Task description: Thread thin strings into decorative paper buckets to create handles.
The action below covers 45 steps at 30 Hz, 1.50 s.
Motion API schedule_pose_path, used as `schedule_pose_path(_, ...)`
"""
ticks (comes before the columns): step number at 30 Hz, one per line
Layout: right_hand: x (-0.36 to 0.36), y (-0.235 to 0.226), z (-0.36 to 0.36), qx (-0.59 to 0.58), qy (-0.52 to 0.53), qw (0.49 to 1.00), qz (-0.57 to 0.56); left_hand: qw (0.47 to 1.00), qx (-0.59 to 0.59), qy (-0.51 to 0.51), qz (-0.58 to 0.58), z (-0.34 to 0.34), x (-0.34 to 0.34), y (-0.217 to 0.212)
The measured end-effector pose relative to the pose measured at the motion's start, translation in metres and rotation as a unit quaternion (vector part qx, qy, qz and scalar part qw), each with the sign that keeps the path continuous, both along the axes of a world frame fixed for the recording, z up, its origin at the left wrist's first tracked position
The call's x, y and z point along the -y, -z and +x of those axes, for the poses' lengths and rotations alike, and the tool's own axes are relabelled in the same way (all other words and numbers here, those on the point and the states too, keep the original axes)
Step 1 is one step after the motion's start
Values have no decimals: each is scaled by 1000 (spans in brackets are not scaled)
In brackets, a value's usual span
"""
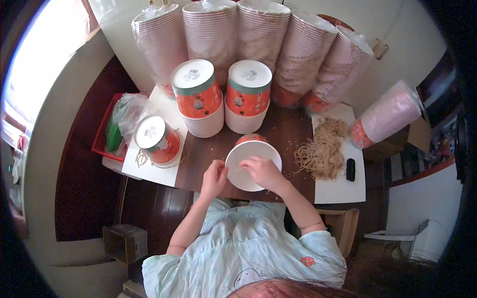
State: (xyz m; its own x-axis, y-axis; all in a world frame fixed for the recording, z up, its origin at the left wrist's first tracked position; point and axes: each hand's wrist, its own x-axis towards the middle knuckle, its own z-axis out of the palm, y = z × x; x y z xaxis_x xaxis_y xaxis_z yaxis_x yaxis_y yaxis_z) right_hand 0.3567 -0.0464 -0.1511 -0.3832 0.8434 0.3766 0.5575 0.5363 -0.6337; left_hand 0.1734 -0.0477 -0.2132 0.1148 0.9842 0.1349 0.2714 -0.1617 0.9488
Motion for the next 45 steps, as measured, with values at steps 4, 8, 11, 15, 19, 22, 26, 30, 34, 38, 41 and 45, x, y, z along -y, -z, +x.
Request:
schedule_pose_path(4,11,38,-12,18,27,996,-85,1000,8,-1,0,-3,2,5)
schedule_pose_path(8,17,56,-21,-11,67,993,-99,1000,13,0,-4,-1,4,5)
schedule_pose_path(11,18,59,-23,5,77,992,-96,999,23,8,-26,-1,5,5)
schedule_pose_path(15,17,64,-23,24,73,993,-88,998,42,9,-38,0,6,6)
schedule_pose_path(19,17,66,-24,48,70,992,-91,998,58,6,-37,1,6,9)
schedule_pose_path(22,16,68,-26,62,82,991,-85,999,37,7,-35,2,6,5)
schedule_pose_path(26,17,63,-28,98,83,991,-49,999,40,4,-37,2,6,6)
schedule_pose_path(30,19,63,-27,102,80,991,-30,998,50,8,-37,3,6,5)
schedule_pose_path(34,20,62,-25,107,70,992,-21,999,37,6,-29,2,6,7)
schedule_pose_path(38,23,60,-25,94,65,991,-69,999,33,6,-28,3,6,4)
schedule_pose_path(41,23,69,-23,85,64,992,-72,998,53,13,-36,3,6,2)
schedule_pose_path(45,22,73,-22,80,52,993,-72,997,53,16,-44,2,6,4)
